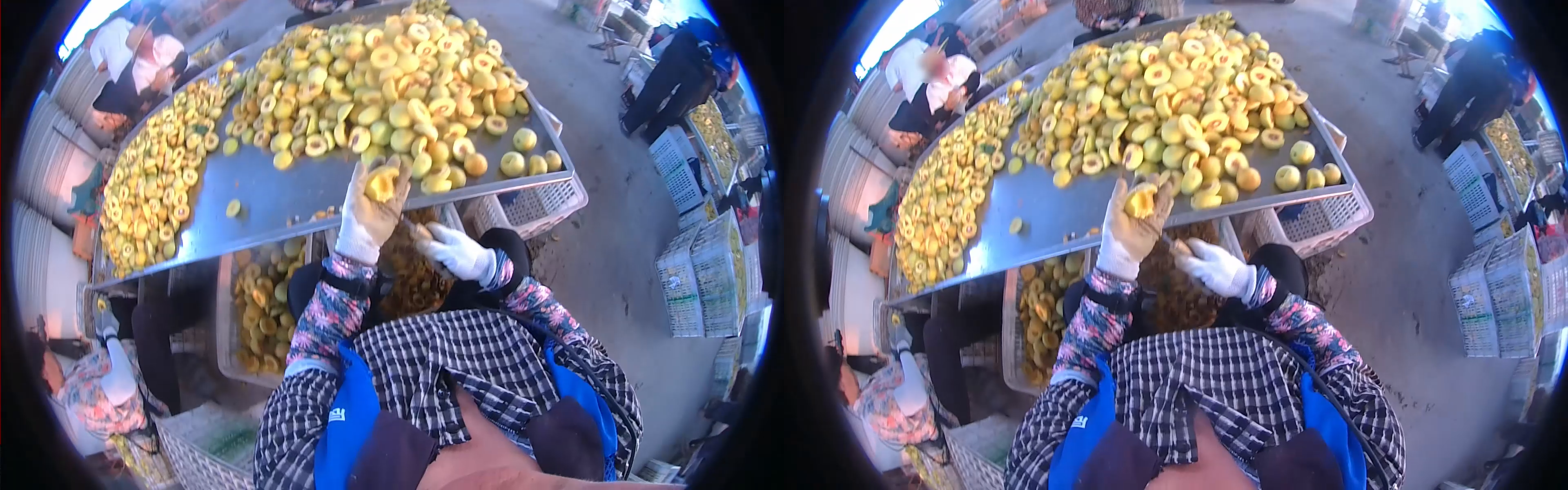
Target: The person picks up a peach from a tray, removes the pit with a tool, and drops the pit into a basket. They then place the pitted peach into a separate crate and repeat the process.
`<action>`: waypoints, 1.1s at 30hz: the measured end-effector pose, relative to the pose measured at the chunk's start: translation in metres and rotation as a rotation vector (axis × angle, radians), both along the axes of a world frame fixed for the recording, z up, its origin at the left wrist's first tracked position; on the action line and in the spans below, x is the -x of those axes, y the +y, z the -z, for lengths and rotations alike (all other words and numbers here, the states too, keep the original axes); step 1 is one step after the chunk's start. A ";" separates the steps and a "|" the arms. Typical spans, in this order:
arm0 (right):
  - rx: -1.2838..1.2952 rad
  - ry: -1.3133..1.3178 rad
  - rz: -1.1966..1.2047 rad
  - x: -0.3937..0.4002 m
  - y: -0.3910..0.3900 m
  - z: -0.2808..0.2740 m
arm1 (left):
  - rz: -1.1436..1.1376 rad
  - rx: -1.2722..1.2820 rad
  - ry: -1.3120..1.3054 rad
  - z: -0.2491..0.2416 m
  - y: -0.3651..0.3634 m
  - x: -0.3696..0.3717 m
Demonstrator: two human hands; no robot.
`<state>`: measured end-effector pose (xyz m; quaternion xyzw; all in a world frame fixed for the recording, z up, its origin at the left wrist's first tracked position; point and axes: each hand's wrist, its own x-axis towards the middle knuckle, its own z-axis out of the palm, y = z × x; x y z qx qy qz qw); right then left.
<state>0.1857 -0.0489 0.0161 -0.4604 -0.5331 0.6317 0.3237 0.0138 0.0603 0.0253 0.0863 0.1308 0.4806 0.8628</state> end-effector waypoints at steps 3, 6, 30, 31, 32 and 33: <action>-0.087 -0.117 0.050 0.004 0.005 -0.016 | -0.035 0.061 0.059 0.000 -0.004 0.000; -0.212 -0.244 0.077 0.008 0.012 -0.018 | -0.060 0.022 0.133 -0.003 -0.009 0.013; -0.133 -0.397 -0.038 -0.019 -0.020 0.036 | 0.348 -1.056 2.153 0.042 0.110 -0.044; -0.213 -0.349 0.009 -0.017 -0.023 0.040 | 0.333 -1.061 2.134 0.036 0.108 -0.045; -0.219 -0.351 0.017 -0.018 -0.023 0.043 | 0.327 -1.058 2.115 0.033 0.105 -0.045; -0.156 -0.356 0.001 -0.017 -0.023 0.046 | 0.310 -1.078 2.033 0.038 0.109 -0.040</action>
